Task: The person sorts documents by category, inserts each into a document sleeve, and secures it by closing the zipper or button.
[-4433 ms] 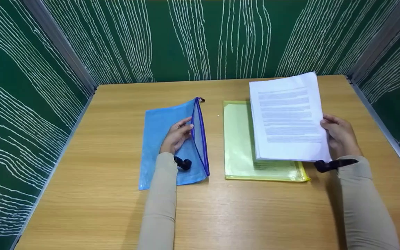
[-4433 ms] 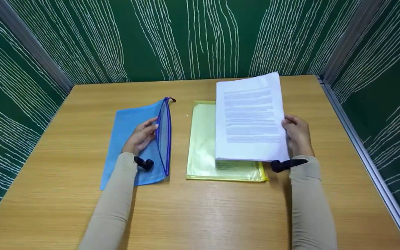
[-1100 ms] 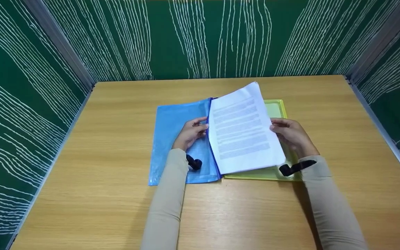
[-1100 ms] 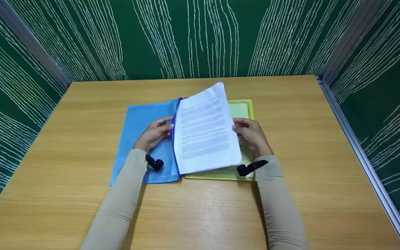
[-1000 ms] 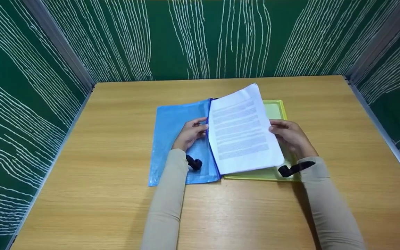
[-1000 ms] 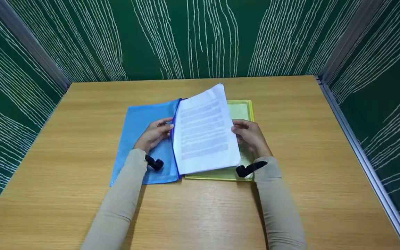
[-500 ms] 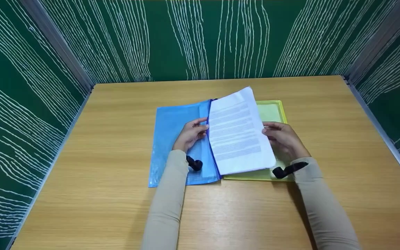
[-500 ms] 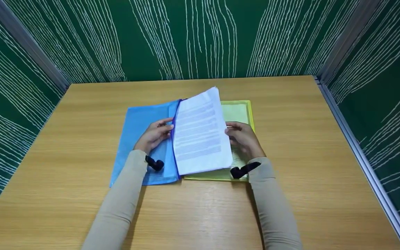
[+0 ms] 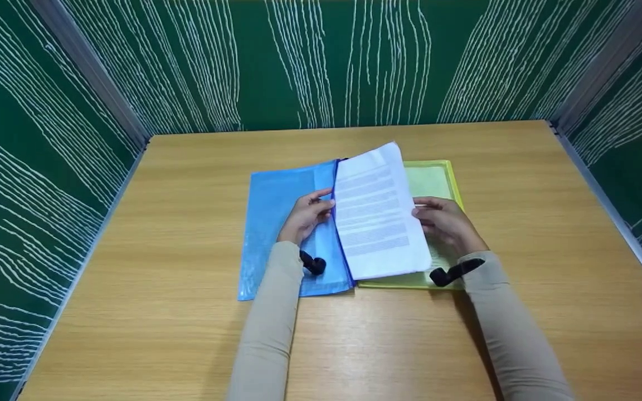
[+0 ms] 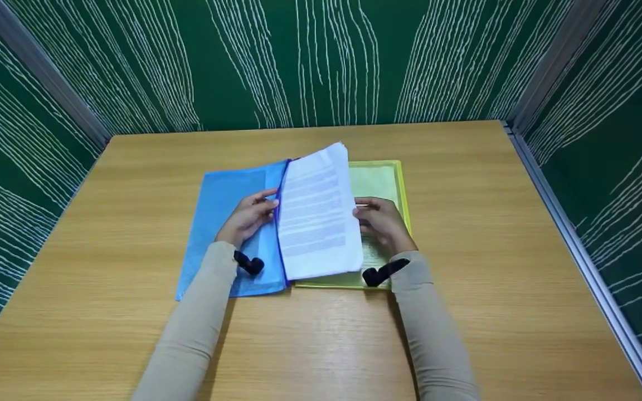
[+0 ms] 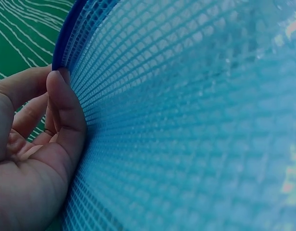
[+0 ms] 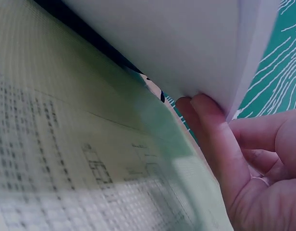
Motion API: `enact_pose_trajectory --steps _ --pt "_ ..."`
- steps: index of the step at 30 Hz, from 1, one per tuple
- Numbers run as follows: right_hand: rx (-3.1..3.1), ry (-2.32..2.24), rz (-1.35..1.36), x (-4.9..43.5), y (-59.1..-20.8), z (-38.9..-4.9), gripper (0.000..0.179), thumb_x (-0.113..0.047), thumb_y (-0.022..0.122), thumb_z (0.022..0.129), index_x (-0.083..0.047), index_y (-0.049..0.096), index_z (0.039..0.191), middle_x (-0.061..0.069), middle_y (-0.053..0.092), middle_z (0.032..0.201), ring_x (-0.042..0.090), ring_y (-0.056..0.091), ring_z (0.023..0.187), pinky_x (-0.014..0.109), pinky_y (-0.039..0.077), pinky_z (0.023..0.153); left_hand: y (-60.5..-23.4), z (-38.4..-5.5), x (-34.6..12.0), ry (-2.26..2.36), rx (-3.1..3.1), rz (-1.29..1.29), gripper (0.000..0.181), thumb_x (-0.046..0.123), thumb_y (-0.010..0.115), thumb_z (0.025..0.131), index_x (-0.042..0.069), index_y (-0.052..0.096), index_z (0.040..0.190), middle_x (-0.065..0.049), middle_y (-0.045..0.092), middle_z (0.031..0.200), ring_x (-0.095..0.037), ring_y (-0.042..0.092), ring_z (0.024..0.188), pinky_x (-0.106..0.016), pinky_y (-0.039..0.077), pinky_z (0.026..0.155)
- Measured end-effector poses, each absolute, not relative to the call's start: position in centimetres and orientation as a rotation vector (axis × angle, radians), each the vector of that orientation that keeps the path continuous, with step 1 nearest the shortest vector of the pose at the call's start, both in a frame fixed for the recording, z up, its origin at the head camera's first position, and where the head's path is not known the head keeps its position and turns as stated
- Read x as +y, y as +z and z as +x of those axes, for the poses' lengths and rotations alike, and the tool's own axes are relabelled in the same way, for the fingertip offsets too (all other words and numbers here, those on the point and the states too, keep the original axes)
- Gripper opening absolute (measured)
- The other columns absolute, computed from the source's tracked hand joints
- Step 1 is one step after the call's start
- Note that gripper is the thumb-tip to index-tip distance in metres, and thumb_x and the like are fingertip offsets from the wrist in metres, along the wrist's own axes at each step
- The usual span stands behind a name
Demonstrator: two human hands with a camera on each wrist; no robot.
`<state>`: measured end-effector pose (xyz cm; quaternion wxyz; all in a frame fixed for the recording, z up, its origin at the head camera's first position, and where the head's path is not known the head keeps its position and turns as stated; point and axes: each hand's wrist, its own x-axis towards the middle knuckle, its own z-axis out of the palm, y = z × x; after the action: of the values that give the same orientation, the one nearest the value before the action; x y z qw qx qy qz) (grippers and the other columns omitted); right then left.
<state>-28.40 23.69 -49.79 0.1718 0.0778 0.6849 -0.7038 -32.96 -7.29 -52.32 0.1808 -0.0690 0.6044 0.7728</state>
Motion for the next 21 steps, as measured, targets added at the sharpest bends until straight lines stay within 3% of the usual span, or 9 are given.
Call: enact_pose_trajectory --steps 9,21 --pt "1.94 -1.991 0.186 22.9 -50.3 -28.6 0.048 -0.005 0.06 0.093 0.002 0.045 0.138 -0.006 0.07 0.088 0.008 0.068 0.075 0.022 0.057 0.065 -52.3 -33.0 -7.3 2.179 1.697 -0.219 0.043 0.009 0.067 0.089 0.014 0.06 0.131 -0.005 0.061 0.098 -0.011 0.057 0.073 -0.022 0.051 0.067" --pt "1.957 -1.945 0.166 21.8 -50.4 -29.0 0.047 -0.005 0.063 0.091 0.005 0.047 0.135 -0.002 0.071 0.084 0.01 0.07 0.073 0.023 0.058 0.066 -52.5 -33.1 -7.2 2.206 1.691 -0.192 0.044 0.004 0.066 0.089 0.011 0.059 0.132 -0.003 0.06 0.089 -0.01 0.056 0.067 -0.021 0.05 0.063"
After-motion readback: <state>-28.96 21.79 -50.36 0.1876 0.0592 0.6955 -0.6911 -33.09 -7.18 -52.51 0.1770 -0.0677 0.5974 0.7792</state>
